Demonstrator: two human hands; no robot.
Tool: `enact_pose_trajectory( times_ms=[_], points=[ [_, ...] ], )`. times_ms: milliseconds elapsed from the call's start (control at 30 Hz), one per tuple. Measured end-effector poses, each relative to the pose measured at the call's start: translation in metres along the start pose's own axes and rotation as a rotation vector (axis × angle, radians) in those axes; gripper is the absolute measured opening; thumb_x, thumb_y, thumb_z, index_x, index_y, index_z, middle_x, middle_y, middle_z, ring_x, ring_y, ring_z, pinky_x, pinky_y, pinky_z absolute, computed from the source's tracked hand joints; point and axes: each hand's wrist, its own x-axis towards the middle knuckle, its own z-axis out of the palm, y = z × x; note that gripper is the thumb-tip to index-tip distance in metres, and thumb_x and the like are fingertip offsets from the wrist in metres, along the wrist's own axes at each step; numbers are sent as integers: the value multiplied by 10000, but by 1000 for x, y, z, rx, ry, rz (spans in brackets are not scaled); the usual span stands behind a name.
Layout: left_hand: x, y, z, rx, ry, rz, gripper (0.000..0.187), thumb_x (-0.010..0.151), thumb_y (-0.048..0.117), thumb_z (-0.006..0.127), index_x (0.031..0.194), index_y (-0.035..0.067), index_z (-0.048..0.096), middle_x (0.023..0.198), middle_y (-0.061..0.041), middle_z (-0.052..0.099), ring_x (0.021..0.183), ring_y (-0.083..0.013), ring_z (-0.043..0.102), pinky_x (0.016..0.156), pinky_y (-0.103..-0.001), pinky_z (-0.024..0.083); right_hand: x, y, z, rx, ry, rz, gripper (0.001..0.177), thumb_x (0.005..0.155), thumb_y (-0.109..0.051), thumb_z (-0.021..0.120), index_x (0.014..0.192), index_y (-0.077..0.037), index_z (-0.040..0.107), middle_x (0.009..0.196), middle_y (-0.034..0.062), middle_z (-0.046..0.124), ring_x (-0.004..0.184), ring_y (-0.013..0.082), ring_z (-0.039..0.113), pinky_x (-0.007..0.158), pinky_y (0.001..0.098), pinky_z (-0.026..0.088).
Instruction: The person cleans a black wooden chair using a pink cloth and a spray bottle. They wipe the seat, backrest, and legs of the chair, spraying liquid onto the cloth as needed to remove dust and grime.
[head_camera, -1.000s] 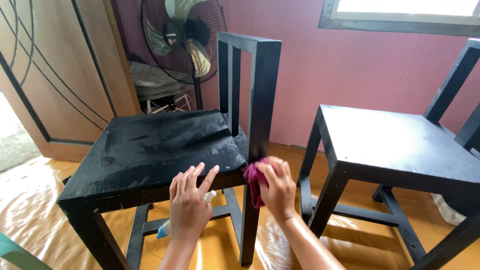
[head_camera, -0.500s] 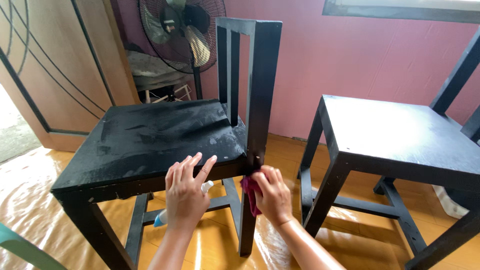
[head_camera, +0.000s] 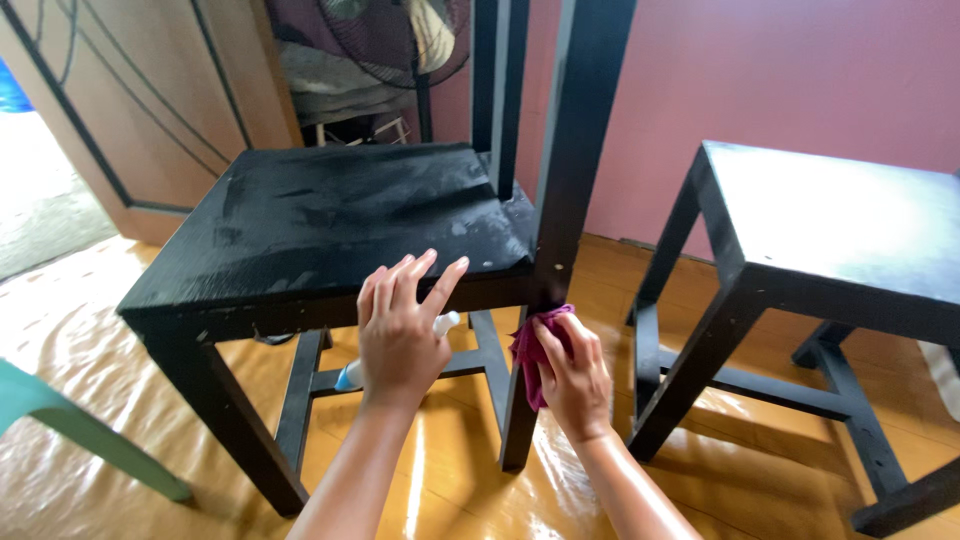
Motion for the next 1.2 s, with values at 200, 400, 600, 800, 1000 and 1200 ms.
enact_pose_trajectory(
  times_ms=[200, 400, 600, 800, 1000, 1200],
  points=[
    [-6, -1, 8, -27, 17, 1, 628, 786, 87, 742, 1381, 269, 651, 1350, -52, 623, 1265, -262, 547, 1158, -456, 355, 14, 13, 9, 37, 136, -48, 330, 850, -96, 809, 1145, -105, 661, 1207, 84, 603, 1157, 287, 570, 1008, 420, 495],
    [-9, 2, 15, 26, 19, -21, 614, 808, 53, 745, 1369, 295, 679, 1351, -18, 640, 1285, -235, 561, 1186, -435, 372, 17, 25, 31, 51, 207, 90, 283, 853, -1, 805, 1044, -106, 623, 1168, 94, 592, 1139, 311, 570, 1010, 407, 508],
    [-9, 0, 17, 34, 6, -6, 631, 804, 15, 728, 1374, 283, 682, 1343, -33, 648, 1287, -249, 569, 1184, -439, 378, -51, 15, 45, 109, 70, 188, 321, 715, 7, 806, 987, -107, 679, 1089, 125, 605, 1022, 311, 608, 873, 389, 544],
    [-5, 3, 11, -36, -40, -30, 625, 792, 51, 754, 1376, 262, 675, 1331, -61, 645, 1285, -263, 565, 1175, -453, 365, 21, 10, 14, 155, 210, 99, 277, 738, 45, 817, 956, -65, 688, 1056, 110, 620, 1025, 309, 618, 895, 405, 530],
    [-11, -2, 10, -24, -42, 2, 620, 847, 49, 744, 1419, 274, 652, 1372, -70, 626, 1315, -269, 549, 1204, -453, 348, -2, 7, 32, 108, 256, 135, 234, 805, 36, 820, 976, -54, 689, 1073, 116, 634, 1037, 300, 626, 902, 406, 544],
    [-8, 3, 2, 44, -119, -28, 708, 779, -7, 704, 1425, 275, 635, 1388, -65, 623, 1339, -257, 545, 1226, -453, 334, -76, 4, 39, 110, -62, 282, 206, 718, -2, 819, 880, -85, 722, 1020, 92, 666, 1005, 281, 638, 841, 387, 581]
  ],
)
